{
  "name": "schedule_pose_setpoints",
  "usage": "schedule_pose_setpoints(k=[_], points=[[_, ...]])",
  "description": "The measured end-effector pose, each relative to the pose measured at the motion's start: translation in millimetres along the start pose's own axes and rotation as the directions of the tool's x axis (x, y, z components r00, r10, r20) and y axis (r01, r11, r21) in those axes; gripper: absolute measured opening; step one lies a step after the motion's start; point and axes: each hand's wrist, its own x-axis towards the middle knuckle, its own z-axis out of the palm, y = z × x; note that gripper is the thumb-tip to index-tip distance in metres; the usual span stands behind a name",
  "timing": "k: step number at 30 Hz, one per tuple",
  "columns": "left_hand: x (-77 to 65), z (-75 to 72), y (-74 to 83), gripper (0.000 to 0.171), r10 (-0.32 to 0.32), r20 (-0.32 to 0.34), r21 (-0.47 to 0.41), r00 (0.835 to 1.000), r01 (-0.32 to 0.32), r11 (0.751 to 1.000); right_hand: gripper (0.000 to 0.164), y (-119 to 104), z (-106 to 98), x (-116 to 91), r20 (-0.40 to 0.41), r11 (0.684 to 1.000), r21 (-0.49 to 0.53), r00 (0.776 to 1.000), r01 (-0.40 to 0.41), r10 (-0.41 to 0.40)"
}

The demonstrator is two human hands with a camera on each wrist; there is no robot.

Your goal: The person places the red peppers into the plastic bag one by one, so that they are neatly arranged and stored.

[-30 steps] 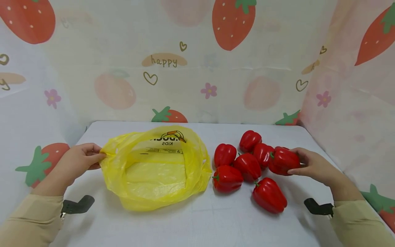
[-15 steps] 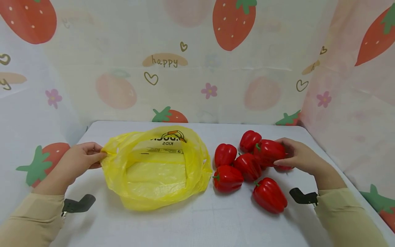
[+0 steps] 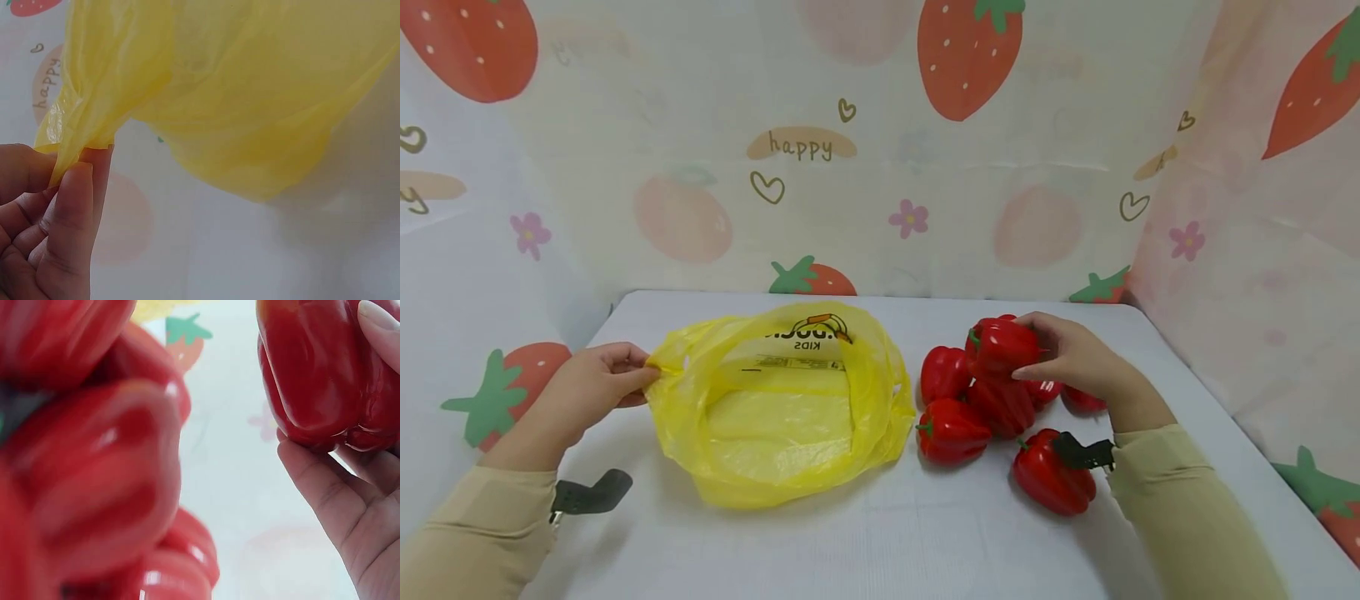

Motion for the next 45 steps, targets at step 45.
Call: schedule_pose_setpoints(k=[45], points=[[3.9, 2.4, -2.4, 0.044, 0.005, -0.037, -0.022, 0.999, -0.006, 1.000, 0.048, -93, 160, 161, 0.228, 0.993, 0.105, 0.971, 0.050, -0.073]])
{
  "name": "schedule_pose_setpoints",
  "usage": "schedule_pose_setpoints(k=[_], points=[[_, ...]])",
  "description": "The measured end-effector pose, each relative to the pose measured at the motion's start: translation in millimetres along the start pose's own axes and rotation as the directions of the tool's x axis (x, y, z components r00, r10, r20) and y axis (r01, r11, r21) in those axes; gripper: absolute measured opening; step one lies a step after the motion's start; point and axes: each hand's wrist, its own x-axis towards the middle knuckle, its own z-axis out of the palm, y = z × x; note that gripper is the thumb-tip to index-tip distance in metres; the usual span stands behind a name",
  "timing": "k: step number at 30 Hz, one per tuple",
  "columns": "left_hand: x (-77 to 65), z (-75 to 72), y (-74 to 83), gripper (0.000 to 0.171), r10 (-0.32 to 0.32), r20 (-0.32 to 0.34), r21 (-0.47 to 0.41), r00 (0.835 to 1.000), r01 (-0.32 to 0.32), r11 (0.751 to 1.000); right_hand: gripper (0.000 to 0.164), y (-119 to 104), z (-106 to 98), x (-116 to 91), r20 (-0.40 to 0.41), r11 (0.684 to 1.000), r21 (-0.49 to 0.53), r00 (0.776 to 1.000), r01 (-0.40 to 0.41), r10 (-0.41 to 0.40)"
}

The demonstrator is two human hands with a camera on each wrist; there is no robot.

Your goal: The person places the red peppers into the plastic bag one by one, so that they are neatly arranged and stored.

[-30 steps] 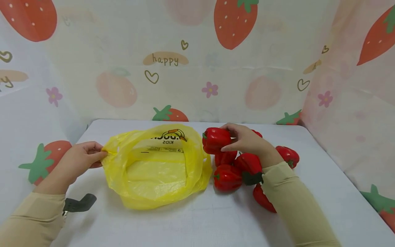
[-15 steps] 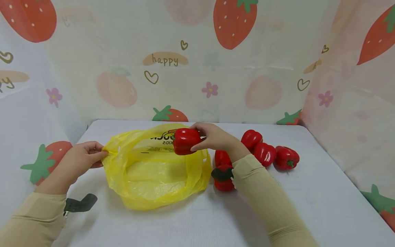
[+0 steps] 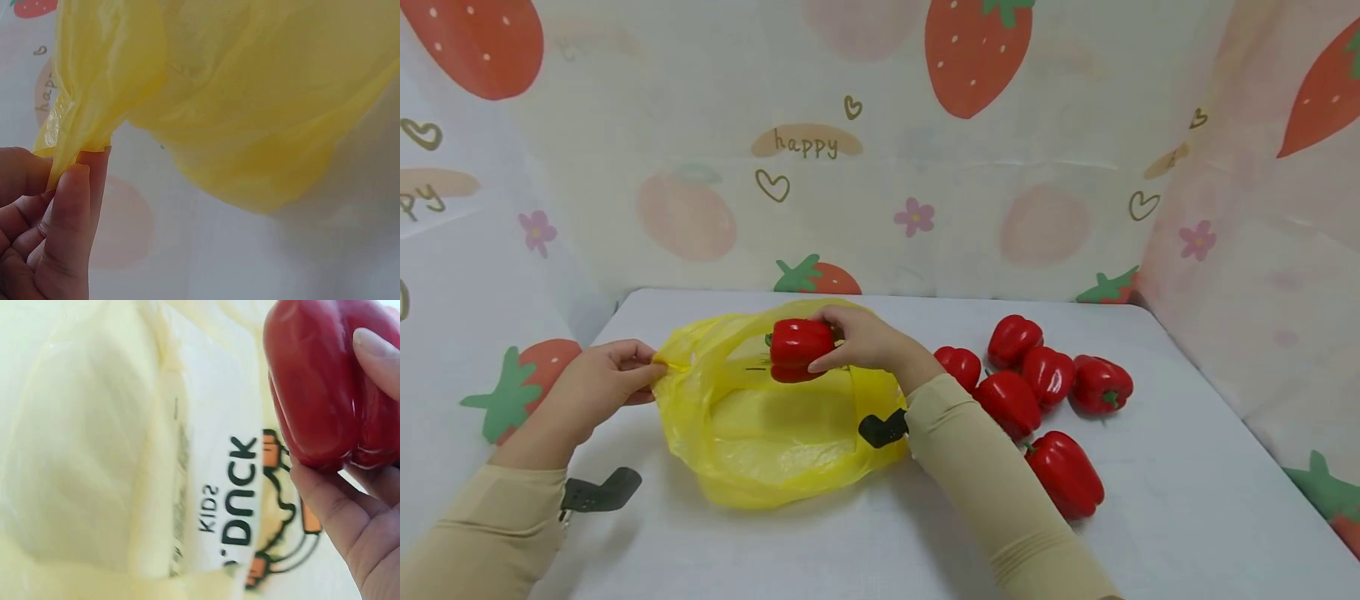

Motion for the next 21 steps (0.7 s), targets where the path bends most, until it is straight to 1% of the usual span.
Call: schedule_pose_setpoints(k=[6, 11, 17, 21], points=[[-1.9, -1.9, 0.0, 0.044, 0.016, -0.010, -0.029, 1.000, -0.016, 0.999, 0.045, 5, 15, 17, -0.017, 0.999, -0.039, 0.999, -0.034, 0.033], [-1.9, -1.6, -1.1, 0.044, 0.025, -0.015, -0.036, 1.000, -0.026, 0.999, 0.047, 14, 29, 27, -0.020, 0.992, -0.081, 0.995, -0.096, 0.094], [-3.7, -1.4, -0.9, 0.043, 0.024, -0.019, -0.037, 1.000, -0.024, 0.999, 0.051, 21, 49, 36, -0.018, 0.987, -0.074, 0.990, -0.141, 0.140], [-3.0, -1.6, -1.7, 0.043, 0.016, -0.016, -0.038, 1.000, -0.017, 0.999, 0.053, 24, 59, 40, -0.028, 0.981, -0.113, 0.987, -0.161, 0.159]])
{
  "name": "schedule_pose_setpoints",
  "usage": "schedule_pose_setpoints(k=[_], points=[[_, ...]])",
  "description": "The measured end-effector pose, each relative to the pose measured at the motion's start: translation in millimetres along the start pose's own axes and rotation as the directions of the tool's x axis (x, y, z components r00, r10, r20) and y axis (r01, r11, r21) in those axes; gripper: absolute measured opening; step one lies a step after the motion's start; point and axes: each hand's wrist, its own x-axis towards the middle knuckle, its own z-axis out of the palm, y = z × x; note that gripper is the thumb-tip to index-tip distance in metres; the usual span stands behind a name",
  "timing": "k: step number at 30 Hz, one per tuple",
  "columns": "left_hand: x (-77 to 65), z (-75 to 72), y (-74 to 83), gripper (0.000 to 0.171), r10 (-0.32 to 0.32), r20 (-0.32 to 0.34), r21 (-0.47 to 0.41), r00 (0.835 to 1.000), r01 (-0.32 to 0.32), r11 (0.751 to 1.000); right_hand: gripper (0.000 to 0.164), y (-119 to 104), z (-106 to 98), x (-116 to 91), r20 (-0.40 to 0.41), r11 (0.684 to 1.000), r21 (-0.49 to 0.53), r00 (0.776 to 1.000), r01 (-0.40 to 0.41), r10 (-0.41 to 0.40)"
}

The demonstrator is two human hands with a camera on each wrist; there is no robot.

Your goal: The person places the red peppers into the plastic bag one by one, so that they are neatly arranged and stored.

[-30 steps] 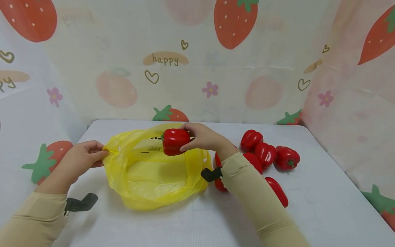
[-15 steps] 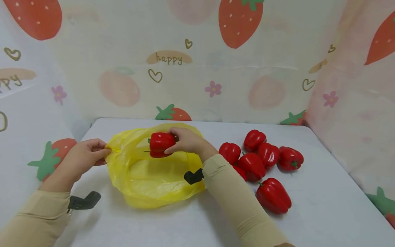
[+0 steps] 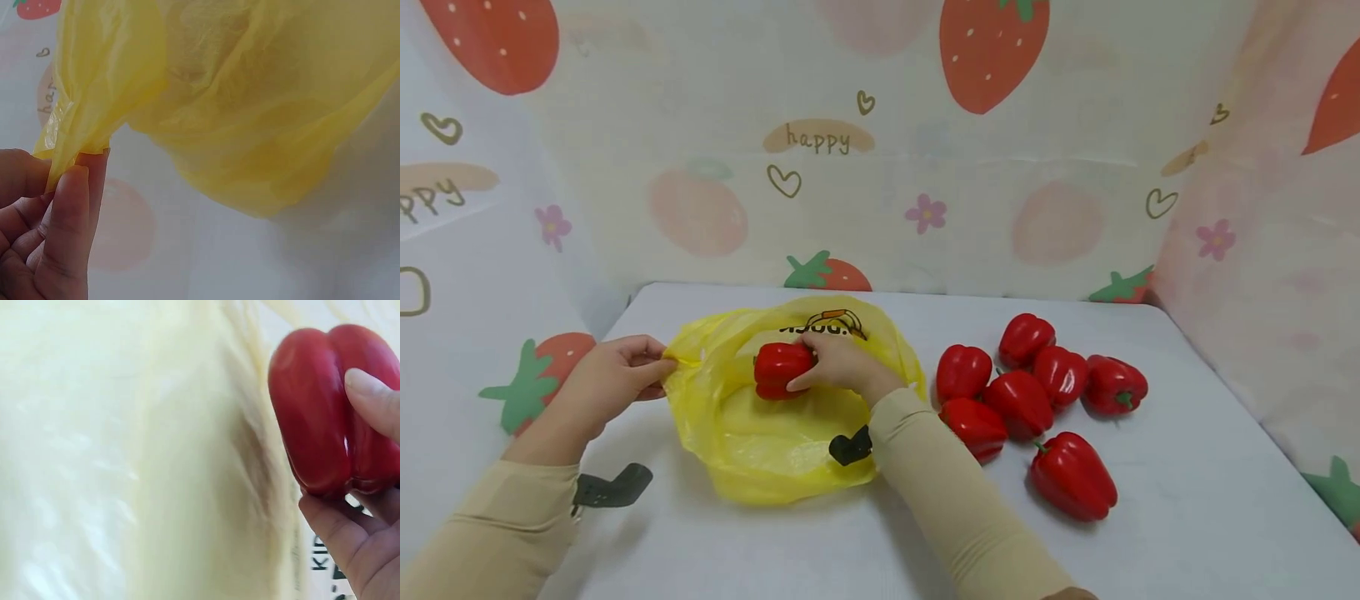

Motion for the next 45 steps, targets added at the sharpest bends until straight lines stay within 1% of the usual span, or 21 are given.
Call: schedule_pose_setpoints(k=[5, 12, 16, 19, 26, 32, 36, 42, 45], points=[[1.6, 0.0, -1.1, 0.042, -0.003, 0.003, 0.005, 1.000, 0.003, 1.000, 0.055, 3, 12, 3, -0.016, 0.999, 0.029, 1.000, -0.013, 0.013], [0.2, -1.0, -0.7, 0.042, -0.009, 0.010, 0.006, 1.000, 0.009, 1.000, 0.058, 2, 25, 9, -0.073, 0.997, 0.074, 0.997, -0.024, 0.029], [-1.1, -1.2, 0.7, 0.042, -0.007, 0.012, 0.008, 1.000, 0.006, 1.000, 0.066, 1, 28, 10, -0.104, 0.992, 0.106, 0.991, -0.076, 0.087], [-0.6, -1.0, 1.1, 0.043, -0.007, 0.013, 0.010, 1.000, 0.006, 1.000, 0.068, 1, 29, 11, -0.128, 0.985, 0.125, 0.982, -0.120, 0.136], [0.3, -0.8, -0.3, 0.043, -0.012, 0.011, 0.014, 1.000, 0.012, 1.000, 0.067, -5, 34, 13, -0.165, 0.985, 0.079, 0.972, -0.153, 0.165], [0.8, -1.5, -1.4, 0.041, -0.009, 0.013, 0.016, 1.000, 0.009, 1.000, 0.065, -9, 36, 11, -0.170, 0.981, 0.094, 0.968, -0.170, 0.184], [1.8, -2.1, -2.5, 0.041, -0.008, 0.014, 0.021, 1.000, 0.008, 1.000, 0.057, -10, 36, 11, -0.173, 0.976, 0.128, 0.965, -0.174, 0.195], [2.5, -2.1, -2.7, 0.040, -0.013, 0.017, 0.019, 1.000, 0.013, 1.000, 0.030, -12, 37, 10, -0.164, 0.976, 0.136, 0.967, -0.172, 0.194], [2.9, -1.9, -2.2, 0.041, -0.016, 0.016, 0.018, 1.000, 0.016, 1.000, 0.025, -12, 38, 10, -0.159, 0.976, 0.143, 0.969, -0.165, 0.187]])
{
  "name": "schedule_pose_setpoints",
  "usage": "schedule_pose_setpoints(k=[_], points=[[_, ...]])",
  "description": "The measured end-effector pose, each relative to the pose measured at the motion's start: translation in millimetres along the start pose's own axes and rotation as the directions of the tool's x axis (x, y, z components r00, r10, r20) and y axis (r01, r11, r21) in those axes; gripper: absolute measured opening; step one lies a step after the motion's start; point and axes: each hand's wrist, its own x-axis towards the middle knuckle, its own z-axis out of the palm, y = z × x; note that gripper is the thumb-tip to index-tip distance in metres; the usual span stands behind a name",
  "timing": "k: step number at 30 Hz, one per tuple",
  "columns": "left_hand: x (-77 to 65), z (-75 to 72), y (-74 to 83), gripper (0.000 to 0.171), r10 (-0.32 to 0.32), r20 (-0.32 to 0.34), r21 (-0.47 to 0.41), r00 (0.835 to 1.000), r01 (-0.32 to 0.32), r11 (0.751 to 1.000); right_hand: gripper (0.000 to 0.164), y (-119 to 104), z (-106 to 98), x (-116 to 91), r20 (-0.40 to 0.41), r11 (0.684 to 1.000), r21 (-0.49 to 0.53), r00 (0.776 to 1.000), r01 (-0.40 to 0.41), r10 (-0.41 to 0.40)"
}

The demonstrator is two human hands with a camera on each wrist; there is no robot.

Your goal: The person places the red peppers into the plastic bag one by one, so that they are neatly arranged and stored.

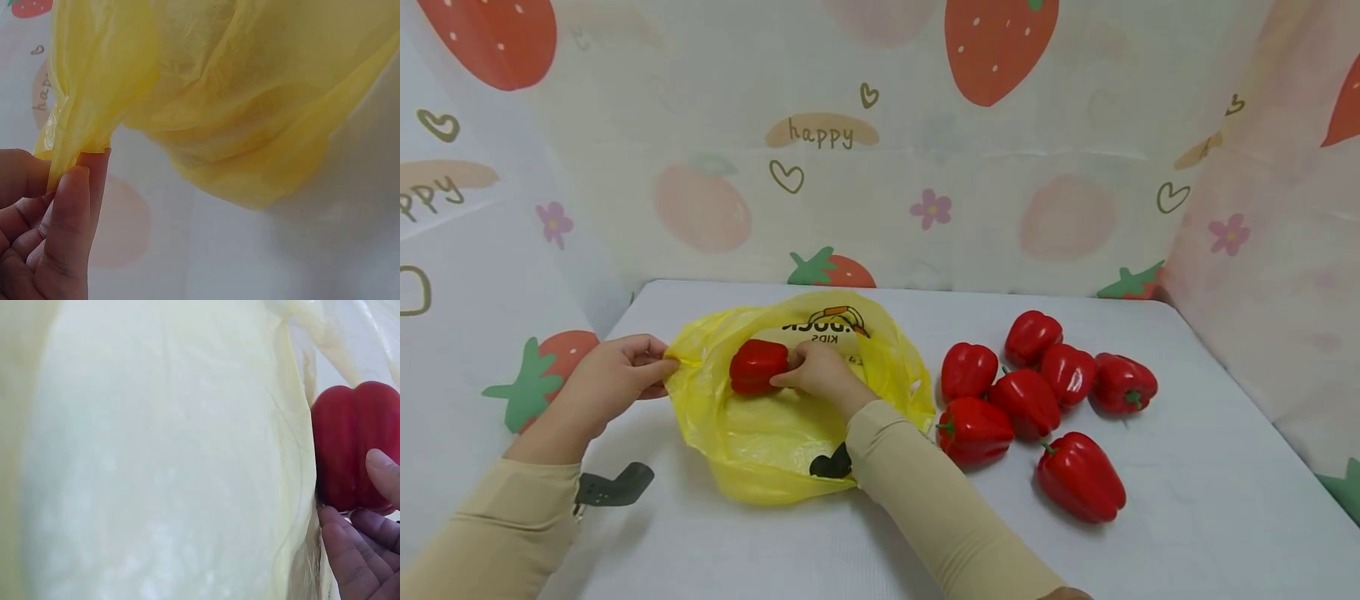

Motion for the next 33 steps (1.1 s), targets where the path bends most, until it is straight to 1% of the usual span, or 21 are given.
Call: schedule_pose_setpoints(k=[5, 7, 10, 15, 21, 25, 27, 33], points=[[-0.8, -0.2, 1.2, 0.041, -0.004, -0.003, 0.007, 1.000, 0.004, 1.000, 0.023, 1, 0, 0, 0.008, 1.000, 0.029, 1.000, 0.003, -0.003], [-1.0, -0.2, 1.4, 0.042, -0.003, -0.004, 0.008, 1.000, 0.003, 1.000, 0.023, 1, -2, 0, 0.019, 0.998, 0.057, 1.000, 0.000, -0.001], [-1.5, -0.2, 1.7, 0.043, -0.007, -0.007, 0.010, 1.000, 0.007, 1.000, 0.026, 2, -7, 0, 0.038, 0.995, 0.097, 0.999, 0.000, -0.004], [-2.0, 0.6, 2.4, 0.043, -0.021, -0.008, 0.014, 1.000, 0.021, 1.000, 0.033, 3, -16, -2, 0.035, 0.994, 0.099, 0.998, 0.049, -0.053], [-2.2, 1.1, 1.9, 0.043, -0.017, -0.005, 0.016, 1.000, 0.017, 1.000, 0.031, 2, -32, -6, 0.065, 0.990, 0.124, 0.995, 0.073, -0.082], [-2.6, 1.2, 1.3, 0.043, -0.015, -0.008, 0.012, 1.000, 0.015, 1.000, 0.032, -2, -45, -11, 0.073, 0.993, 0.083, 0.993, 0.082, -0.088], [-2.7, 1.6, 1.5, 0.043, -0.017, -0.007, 0.012, 1.000, 0.017, 1.000, 0.034, -4, -52, -13, 0.081, 0.993, 0.081, 0.993, 0.083, -0.090], [-1.8, 2.7, 2.2, 0.043, -0.021, -0.006, 0.015, 1.000, 0.021, 1.000, 0.031, -11, -72, -22, 0.087, 0.991, 0.044, 0.987, 0.128, -0.131]])
